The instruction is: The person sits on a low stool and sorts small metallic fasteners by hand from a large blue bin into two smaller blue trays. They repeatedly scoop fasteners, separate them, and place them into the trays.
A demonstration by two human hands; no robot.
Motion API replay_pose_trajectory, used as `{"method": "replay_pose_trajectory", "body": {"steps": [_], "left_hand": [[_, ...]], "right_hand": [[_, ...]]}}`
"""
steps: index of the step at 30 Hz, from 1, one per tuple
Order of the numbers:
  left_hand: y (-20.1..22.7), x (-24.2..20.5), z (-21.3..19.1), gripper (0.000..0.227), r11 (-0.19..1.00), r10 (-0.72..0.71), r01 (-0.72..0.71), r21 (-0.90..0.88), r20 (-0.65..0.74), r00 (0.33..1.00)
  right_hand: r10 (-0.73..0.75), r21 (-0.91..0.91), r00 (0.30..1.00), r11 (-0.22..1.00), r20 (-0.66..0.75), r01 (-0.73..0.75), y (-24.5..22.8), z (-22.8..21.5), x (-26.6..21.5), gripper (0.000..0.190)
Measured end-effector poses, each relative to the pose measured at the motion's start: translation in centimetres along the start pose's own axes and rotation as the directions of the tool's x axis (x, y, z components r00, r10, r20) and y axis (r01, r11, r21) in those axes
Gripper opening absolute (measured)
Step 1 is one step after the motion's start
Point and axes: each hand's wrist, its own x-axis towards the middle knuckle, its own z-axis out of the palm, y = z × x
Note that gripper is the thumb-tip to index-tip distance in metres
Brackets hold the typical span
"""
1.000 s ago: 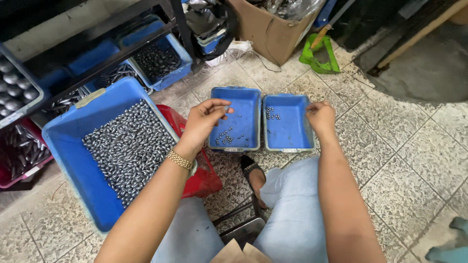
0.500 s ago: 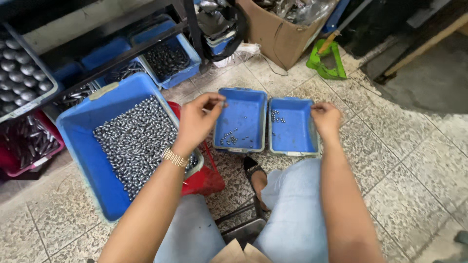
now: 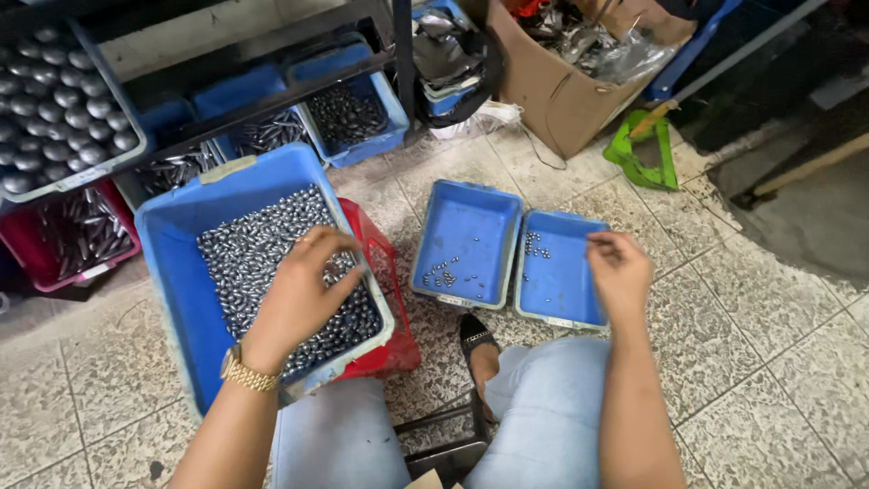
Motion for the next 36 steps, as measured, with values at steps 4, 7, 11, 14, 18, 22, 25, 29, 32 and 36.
{"method": "replay_pose_trajectory", "body": {"steps": [4,7,11,14,18,22,25,29,32,36], "left_hand": [[-2.1,-0.6,0.1,0.019,0.947,-0.318,0.321,-0.014,0.096,0.943],[-3.1,-0.7,1.0,0.021,0.923,-0.354,0.288,0.256,0.271,0.895],[-4.2,-0.8,3.0,0.021,0.851,-0.398,0.175,0.496,0.391,0.830],[-5.2,-1.2,3.8,0.017,0.815,-0.404,0.160,0.556,0.350,0.845],[-4.6,-1.3,2.5,0.015,0.820,-0.402,0.184,0.542,0.316,0.859],[-8.0,-2.0,4.0,0.015,0.768,-0.447,0.255,0.587,0.207,0.870],[-8.4,-1.6,3.1,0.014,0.750,-0.453,0.262,0.607,0.182,0.873],[-6.6,-1.9,1.7,0.021,0.778,-0.513,0.330,0.534,0.237,0.825],[-5.8,-2.3,1.4,0.024,0.775,-0.545,0.370,0.512,0.246,0.801],[-5.0,-2.2,0.8,0.024,0.778,-0.549,0.367,0.511,0.266,0.792]], "right_hand": [[-0.045,0.034,0.990,0.999,0.132,0.041,-0.1,4.2,0.8,0.019],[-0.108,-0.020,0.975,0.993,0.194,0.113,0.0,7.3,1.1,0.019],[-0.210,0.034,0.953,0.978,0.219,0.207,-6.1,10.5,-0.3,0.018],[-0.343,0.185,0.907,0.935,0.244,0.304,-11.9,13.1,-2.2,0.019],[-0.562,0.410,0.751,0.811,0.347,0.417,-21.0,16.1,-6.4,0.018],[-0.549,0.342,0.439,0.816,0.711,0.466,-22.9,21.3,-10.8,0.026],[-0.437,-0.136,0.481,0.617,0.760,0.775,-19.0,26.6,-13.9,0.015],[-0.576,-0.203,0.522,0.526,0.629,0.826,-15.7,30.4,-15.4,0.021],[-0.535,-0.242,0.551,0.540,0.641,0.806,-15.0,31.8,-15.8,0.027],[-0.438,-0.314,0.605,0.571,0.665,0.759,-14.6,33.1,-15.5,0.032]]}}
